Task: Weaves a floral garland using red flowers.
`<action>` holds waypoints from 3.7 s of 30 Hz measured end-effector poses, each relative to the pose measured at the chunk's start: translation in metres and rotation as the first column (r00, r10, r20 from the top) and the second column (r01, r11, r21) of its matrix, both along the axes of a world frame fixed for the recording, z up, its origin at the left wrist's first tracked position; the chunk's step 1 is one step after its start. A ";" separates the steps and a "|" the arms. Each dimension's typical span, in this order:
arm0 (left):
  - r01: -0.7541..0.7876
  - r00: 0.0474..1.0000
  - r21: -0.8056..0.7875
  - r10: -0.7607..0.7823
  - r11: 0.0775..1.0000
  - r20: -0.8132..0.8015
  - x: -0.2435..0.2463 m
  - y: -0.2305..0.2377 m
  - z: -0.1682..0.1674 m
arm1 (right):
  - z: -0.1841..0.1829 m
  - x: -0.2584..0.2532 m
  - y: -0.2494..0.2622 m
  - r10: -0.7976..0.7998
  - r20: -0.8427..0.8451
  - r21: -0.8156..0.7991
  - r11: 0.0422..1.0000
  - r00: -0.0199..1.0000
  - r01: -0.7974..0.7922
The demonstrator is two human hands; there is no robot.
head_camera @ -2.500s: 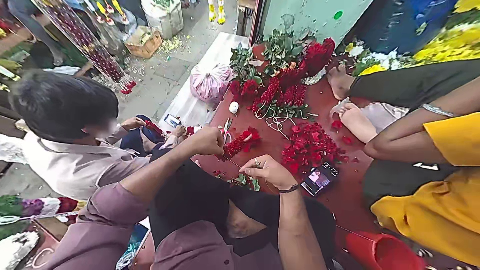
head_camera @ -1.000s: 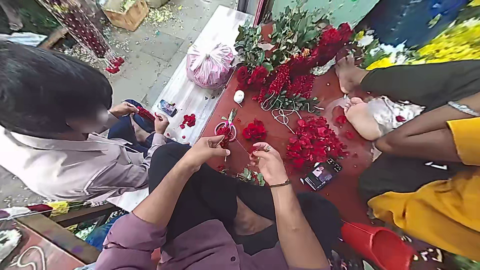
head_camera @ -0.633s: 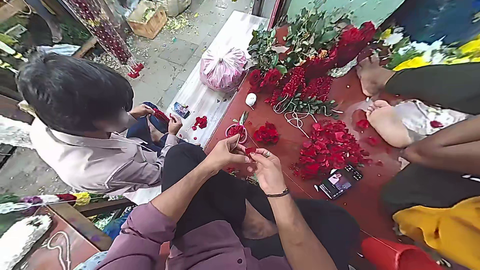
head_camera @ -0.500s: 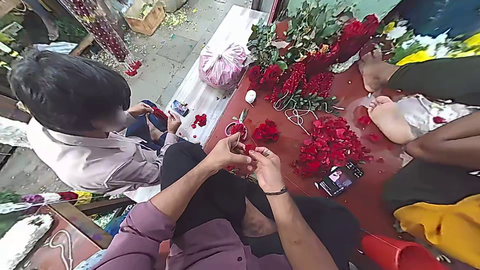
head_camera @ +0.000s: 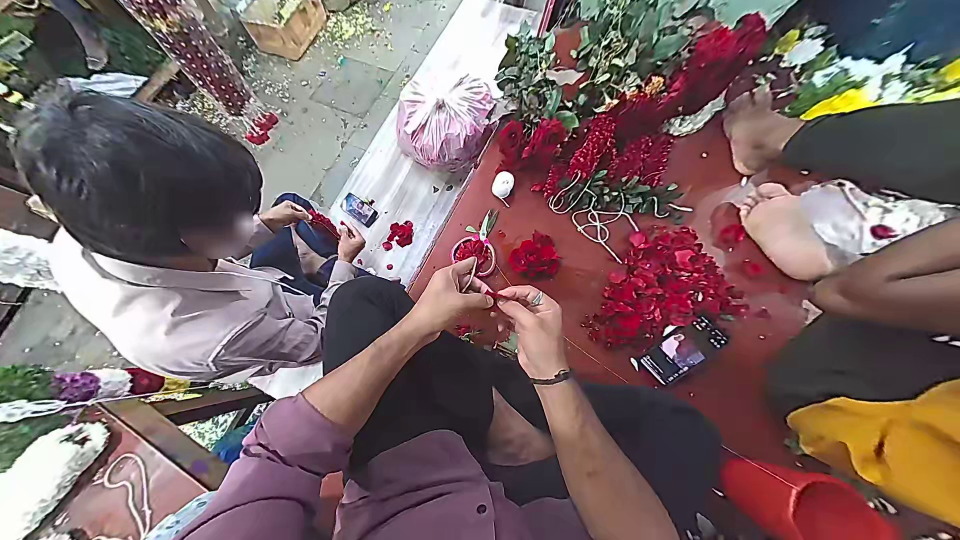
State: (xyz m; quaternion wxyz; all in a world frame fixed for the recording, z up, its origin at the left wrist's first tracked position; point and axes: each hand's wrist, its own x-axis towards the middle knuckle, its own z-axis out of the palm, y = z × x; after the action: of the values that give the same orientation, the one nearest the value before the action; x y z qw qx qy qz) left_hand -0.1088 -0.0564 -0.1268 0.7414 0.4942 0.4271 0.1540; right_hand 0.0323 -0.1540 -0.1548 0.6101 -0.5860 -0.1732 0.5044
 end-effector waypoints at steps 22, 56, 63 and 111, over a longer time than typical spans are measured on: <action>-0.009 1.000 0.018 0.008 1.000 0.028 -0.003 0.001 -0.005 | -0.007 -0.001 -0.004 0.054 0.417 0.147 0.981 0.907 -0.126; 0.237 0.934 0.236 -0.155 0.942 -0.321 -0.005 0.005 -0.013 | -0.012 0.012 0.008 0.080 0.076 -0.155 0.986 0.994 -0.067; 0.166 0.936 0.218 -0.084 0.962 -0.341 -0.002 0.007 -0.011 | -0.012 0.019 0.004 0.046 0.021 -0.110 0.993 0.999 -0.044; 0.420 0.842 0.209 -0.294 0.883 -0.451 0.010 0.023 0.015 | -0.004 0.029 -0.002 0.170 0.177 -0.113 0.982 0.969 -0.152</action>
State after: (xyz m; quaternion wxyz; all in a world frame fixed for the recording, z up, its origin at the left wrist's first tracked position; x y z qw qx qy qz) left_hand -0.0986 -0.0335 -0.1113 0.5680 0.6932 0.4426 -0.0318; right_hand 0.0618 -0.1555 -0.1587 0.5186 -0.6439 -0.2514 0.5033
